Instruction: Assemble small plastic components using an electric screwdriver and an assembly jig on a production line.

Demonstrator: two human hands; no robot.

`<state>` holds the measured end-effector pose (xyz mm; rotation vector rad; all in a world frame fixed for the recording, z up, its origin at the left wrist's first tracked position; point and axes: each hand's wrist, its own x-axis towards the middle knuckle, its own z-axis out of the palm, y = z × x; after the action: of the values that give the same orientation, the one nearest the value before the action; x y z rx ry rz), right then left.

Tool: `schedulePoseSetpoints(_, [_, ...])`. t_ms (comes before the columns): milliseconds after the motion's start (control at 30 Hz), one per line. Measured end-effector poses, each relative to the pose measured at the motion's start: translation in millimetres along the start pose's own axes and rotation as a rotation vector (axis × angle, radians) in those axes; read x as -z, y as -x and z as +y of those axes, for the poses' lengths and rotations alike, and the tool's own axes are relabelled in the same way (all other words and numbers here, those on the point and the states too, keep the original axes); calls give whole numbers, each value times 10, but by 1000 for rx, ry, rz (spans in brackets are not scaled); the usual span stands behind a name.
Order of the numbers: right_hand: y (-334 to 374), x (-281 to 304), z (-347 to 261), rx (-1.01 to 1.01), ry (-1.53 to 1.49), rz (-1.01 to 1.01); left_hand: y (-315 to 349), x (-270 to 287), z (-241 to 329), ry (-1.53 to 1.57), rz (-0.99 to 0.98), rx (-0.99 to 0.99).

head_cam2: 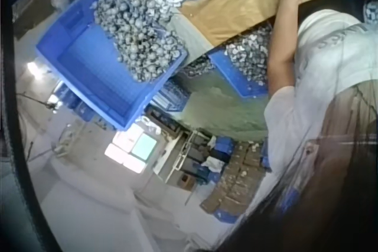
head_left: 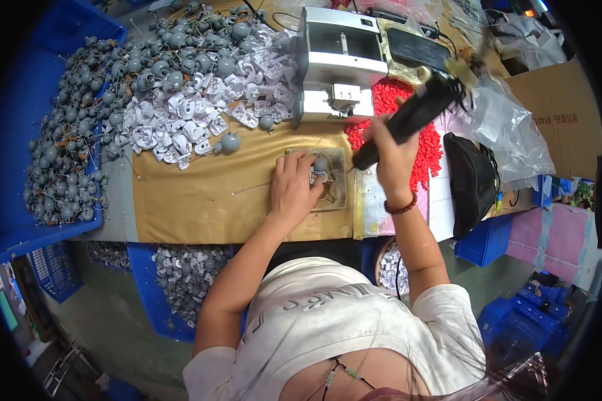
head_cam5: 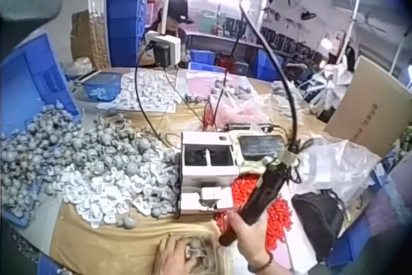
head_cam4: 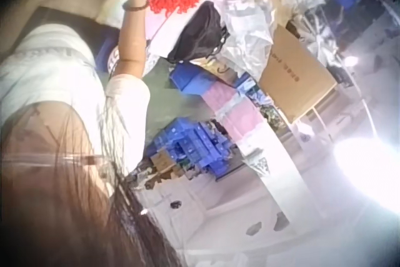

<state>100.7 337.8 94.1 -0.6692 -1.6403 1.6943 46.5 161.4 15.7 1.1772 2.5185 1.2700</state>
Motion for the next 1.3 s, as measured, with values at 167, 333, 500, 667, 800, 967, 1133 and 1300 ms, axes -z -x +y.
schedulePoseSetpoints(167, [-296,524,519,147,188,149,3,-20,-19,49,6,-49])
schedulePoseSetpoints(333, [132,310,393,515,668,-160,82,-44,-45,81,32,-98])
schedulePoseSetpoints(500, [345,81,699,89,461,-402,89,-65,-55,75,11,-108])
schedulePoseSetpoints(667, [313,-53,787,-100,289,-319,60,-58,-49,66,10,-106])
schedulePoseSetpoints(800, [337,-118,864,-155,121,-257,31,-50,-21,79,2,-103])
schedulePoseSetpoints(967, [229,-328,629,-373,-171,-190,40,-36,-39,67,-17,-125])
schedulePoseSetpoints(1133, [168,-310,616,-437,-221,-217,29,-49,-54,112,-5,-109])
schedulePoseSetpoints(1300, [177,19,459,-272,-161,-310,195,272,31,241,12,-11])
